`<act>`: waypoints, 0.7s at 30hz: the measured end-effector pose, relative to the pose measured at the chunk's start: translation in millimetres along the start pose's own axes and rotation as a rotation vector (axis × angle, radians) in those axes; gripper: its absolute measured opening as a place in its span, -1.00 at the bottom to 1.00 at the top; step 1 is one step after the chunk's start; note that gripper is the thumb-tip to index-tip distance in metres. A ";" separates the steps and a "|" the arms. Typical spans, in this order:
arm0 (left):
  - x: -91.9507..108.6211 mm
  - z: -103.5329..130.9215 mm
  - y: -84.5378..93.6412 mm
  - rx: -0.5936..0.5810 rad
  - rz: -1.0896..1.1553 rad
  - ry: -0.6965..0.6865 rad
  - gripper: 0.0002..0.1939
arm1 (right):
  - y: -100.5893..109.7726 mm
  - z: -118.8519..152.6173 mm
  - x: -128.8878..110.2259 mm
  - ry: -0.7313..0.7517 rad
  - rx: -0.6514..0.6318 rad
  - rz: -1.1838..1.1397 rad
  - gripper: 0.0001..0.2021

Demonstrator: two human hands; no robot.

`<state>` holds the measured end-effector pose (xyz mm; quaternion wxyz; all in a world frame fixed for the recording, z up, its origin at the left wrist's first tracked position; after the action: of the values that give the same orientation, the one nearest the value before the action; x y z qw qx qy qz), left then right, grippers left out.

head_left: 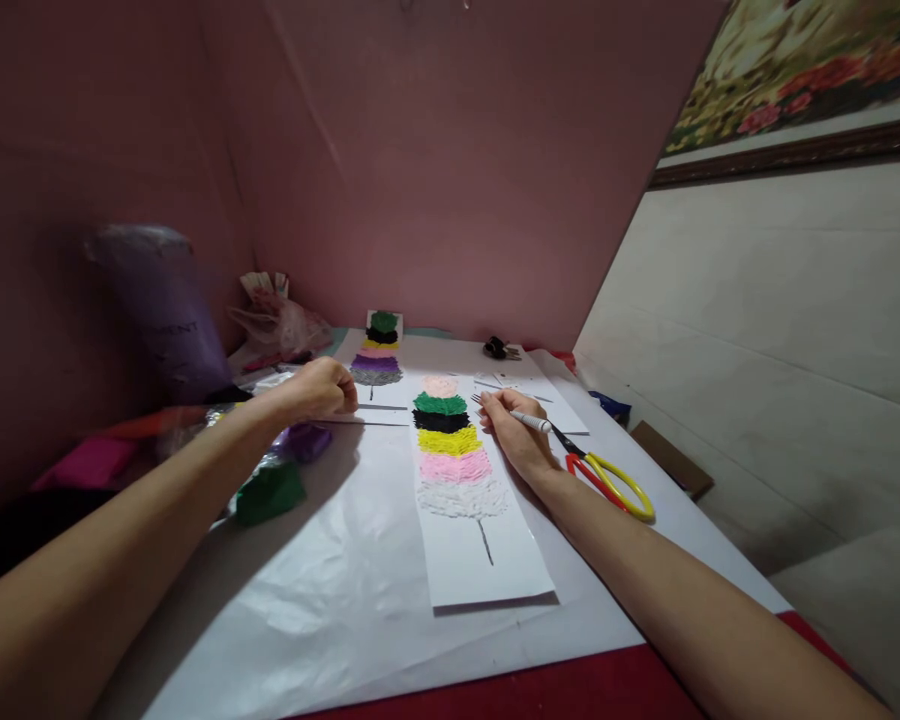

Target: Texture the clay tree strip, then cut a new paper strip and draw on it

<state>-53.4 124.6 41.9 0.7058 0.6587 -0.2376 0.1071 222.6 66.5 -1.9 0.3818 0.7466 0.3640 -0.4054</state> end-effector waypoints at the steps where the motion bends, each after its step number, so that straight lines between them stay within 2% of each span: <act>1: 0.5 0.7 -1.9 -0.019 -0.045 0.001 -0.87 | -0.2 -0.1 1.0 0.001 0.001 -0.007 -0.66; 5: 6.1 6.8 -6.1 -0.024 -0.265 0.016 -0.85 | 0.1 -0.1 3.1 -0.001 0.000 0.001 -0.65; 9: 10.2 7.9 -6.5 0.009 -0.362 0.001 -0.85 | 0.9 1.4 -2.1 0.005 -0.013 0.024 -0.64; 14: 0.0 -1.4 -6.0 -0.052 -0.260 0.009 -0.77 | 0.2 1.8 -4.4 -0.011 -0.015 -0.012 -0.65; 17: -3.1 -3.4 -9.9 -0.090 -0.172 0.012 -0.80 | -1.1 0.5 -1.6 -0.003 -0.014 -0.015 -0.65; 21: 1.0 -3.1 -18.8 -0.072 -0.217 -0.023 -0.87 | -0.6 -0.6 2.3 0.003 -0.002 0.007 -0.66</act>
<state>-43.2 125.4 25.9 0.7336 0.6562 -0.1764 0.0139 223.2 67.8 -3.9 0.3833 0.7481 0.3623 -0.4027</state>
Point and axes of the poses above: each hand's wrist, its own z-axis away from the middle knuckle, its own y-axis out of the back of the hand, x = y × z, the point moved 8 cm from there along -z, towards the middle knuckle, and after that the axes turned 2 degrees about x, right-handed, at the moved point
